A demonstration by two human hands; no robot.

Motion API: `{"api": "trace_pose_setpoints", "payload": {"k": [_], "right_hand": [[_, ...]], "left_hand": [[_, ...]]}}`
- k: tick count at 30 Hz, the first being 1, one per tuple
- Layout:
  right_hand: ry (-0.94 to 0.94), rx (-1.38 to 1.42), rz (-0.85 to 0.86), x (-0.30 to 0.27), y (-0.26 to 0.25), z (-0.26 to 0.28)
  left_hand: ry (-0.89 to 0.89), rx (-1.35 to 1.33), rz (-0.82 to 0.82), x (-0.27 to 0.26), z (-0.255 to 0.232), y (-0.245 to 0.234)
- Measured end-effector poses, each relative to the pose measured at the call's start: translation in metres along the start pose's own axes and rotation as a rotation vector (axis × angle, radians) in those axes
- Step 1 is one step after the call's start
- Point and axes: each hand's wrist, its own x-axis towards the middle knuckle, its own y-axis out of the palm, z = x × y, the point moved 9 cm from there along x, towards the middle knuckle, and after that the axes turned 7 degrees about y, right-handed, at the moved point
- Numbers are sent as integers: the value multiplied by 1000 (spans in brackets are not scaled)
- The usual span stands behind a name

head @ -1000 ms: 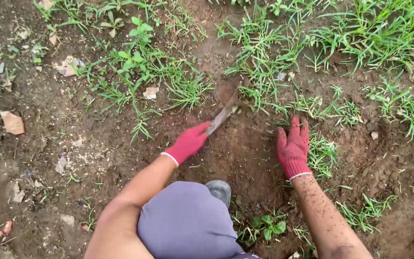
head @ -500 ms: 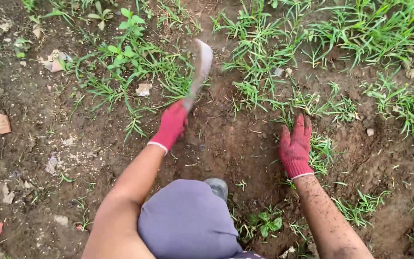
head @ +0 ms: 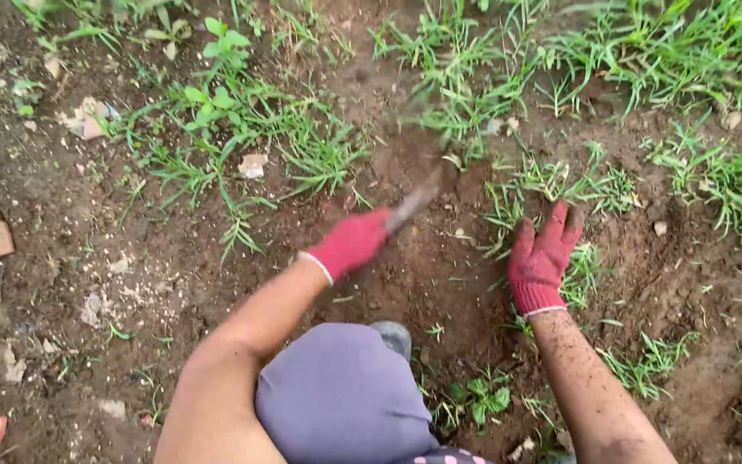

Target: Weeding a patch of land using a hand sickle.

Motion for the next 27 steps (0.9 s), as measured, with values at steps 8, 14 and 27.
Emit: {"api": "trace_pose_setpoints", "payload": {"k": [8, 14, 27], "right_hand": [[-38, 120, -63, -4, -23, 19], [-80, 98, -110, -1, -18, 14], [49, 99, -94, -5, -28, 22]], "left_hand": [[-1113, -1176, -55, -35, 62, -15], [150, -441, -244, -7, -16, -6], [-901, -1245, 418, -8, 20, -27]]}}
